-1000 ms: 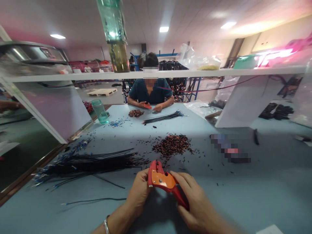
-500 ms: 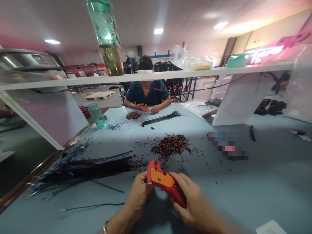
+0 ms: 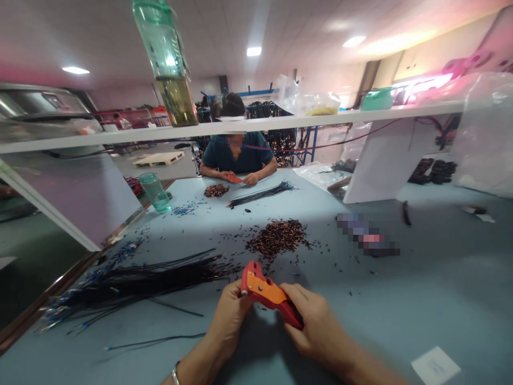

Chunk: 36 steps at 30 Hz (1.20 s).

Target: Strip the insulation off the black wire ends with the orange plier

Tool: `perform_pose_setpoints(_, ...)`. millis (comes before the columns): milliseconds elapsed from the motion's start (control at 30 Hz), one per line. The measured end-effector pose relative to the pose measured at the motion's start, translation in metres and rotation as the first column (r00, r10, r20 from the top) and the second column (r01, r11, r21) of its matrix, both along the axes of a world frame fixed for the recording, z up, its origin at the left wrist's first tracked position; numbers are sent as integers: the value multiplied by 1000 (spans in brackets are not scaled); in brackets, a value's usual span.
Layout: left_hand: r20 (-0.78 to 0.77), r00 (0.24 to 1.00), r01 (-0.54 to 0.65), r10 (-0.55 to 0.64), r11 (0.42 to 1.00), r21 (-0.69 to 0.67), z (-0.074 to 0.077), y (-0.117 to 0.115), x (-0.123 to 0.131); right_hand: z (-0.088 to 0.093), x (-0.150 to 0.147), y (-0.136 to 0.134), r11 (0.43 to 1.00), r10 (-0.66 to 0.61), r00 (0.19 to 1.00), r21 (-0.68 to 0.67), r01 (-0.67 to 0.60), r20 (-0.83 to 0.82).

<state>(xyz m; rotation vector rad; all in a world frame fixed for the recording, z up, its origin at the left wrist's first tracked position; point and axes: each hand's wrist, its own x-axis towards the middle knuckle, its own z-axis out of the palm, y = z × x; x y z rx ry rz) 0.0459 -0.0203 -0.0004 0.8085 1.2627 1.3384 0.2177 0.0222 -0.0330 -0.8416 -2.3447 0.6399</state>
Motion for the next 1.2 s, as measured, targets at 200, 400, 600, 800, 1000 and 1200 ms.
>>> perform_pose_setpoints(200, -33, 999, -36, 35, 999, -33, -7, 4, -1, 0, -1, 2, 1000, -26, 999, 3, 26, 24)
perform_pose_setpoints(400, -33, 999, -10, 9, 999, -39, -13, 8, -3, 3, -1, 5, 999, -44, 998, -4, 45, 51)
perform_pose_setpoints(600, -258, 966, 5, -2, 1000, 11, -12, 10, -9, 12, -3, 9, 992, -98, 995, -81, 96, -17)
perform_pose_setpoints(800, -756, 597, -102, 267, 961, 258, -17, 14, -41, 32, 21, 17, 957, -135, 989, -267, 115, -58)
perform_pose_setpoints(1000, -853, 399, -213, 337, 939, 271, -18, 18, -67, 33, 32, 17, 990, 56, 966, 114, -87, 252)
perform_pose_setpoints(1200, -935, 256, -266, 244, 948, 175, -15, 20, -77, 35, 24, 12, 944, 156, 889, 199, -262, 430)
